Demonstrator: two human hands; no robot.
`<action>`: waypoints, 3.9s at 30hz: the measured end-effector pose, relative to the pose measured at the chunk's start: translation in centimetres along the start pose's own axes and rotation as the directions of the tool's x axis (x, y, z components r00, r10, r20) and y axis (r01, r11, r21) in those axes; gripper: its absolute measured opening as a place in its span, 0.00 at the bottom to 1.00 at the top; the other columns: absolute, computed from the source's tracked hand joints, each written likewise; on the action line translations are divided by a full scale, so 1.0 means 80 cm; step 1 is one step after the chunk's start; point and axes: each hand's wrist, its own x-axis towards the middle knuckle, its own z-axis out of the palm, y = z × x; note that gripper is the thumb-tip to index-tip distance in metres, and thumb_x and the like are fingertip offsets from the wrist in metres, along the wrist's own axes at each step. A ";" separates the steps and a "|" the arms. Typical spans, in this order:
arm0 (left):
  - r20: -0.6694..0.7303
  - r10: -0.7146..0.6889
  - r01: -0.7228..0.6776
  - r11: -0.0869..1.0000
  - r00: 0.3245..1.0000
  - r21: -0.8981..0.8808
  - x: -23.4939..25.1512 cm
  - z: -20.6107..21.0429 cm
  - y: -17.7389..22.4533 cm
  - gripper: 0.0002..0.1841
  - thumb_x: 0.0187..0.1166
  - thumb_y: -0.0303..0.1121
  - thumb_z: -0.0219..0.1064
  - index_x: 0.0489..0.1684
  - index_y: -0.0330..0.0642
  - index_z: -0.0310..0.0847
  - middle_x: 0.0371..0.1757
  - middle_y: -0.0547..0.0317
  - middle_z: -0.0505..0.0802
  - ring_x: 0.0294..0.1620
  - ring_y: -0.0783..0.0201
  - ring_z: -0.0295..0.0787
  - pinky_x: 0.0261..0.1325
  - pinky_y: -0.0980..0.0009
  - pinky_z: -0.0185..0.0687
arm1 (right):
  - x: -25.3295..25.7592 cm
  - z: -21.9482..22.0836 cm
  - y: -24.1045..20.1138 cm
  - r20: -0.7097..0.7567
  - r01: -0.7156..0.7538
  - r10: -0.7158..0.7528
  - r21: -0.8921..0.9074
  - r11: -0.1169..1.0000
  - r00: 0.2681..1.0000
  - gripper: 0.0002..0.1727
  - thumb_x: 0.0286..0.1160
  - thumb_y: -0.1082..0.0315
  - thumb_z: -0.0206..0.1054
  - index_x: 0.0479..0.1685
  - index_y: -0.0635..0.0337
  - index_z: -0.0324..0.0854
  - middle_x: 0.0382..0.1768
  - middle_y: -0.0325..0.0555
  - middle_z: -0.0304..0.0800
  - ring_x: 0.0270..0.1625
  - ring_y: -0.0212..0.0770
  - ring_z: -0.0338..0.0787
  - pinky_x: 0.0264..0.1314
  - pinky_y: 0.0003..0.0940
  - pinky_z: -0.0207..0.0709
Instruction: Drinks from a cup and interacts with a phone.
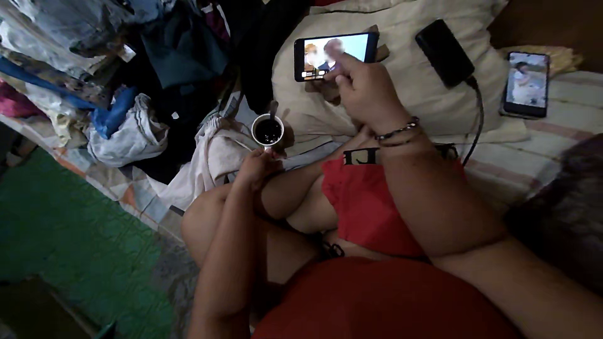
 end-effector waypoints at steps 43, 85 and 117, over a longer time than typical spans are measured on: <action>-0.011 0.005 -0.005 1.000 1.000 0.016 0.003 -0.002 -0.005 0.17 0.96 0.37 0.47 0.65 0.33 0.73 0.52 0.47 0.89 0.52 0.54 0.93 0.58 0.56 0.90 | 0.010 0.008 0.002 -0.018 -0.205 0.205 -0.003 0.979 0.979 0.30 0.89 0.71 0.48 0.90 0.42 0.65 0.65 0.45 0.92 0.54 0.52 0.94 0.55 0.57 0.83; -0.066 0.134 -0.129 0.989 0.989 0.075 0.002 0.004 -0.011 0.15 0.96 0.39 0.45 0.47 0.41 0.75 0.34 0.62 0.83 0.33 0.70 0.82 0.40 0.72 0.82 | 0.001 0.080 -0.033 0.568 0.218 -0.158 -0.039 0.975 0.808 0.24 0.87 0.64 0.58 0.82 0.47 0.77 0.65 0.53 0.88 0.67 0.54 0.87 0.70 0.57 0.77; 0.116 0.348 -0.366 0.905 0.930 0.218 -0.175 0.012 0.019 0.15 0.94 0.34 0.46 0.39 0.43 0.78 0.30 0.69 0.82 0.27 0.77 0.76 0.34 0.81 0.75 | -0.078 -0.014 -0.087 0.446 0.395 -0.395 0.096 0.914 0.803 0.61 0.58 0.46 0.85 0.96 0.36 0.49 0.76 0.57 0.74 0.70 0.58 0.81 0.67 0.61 0.76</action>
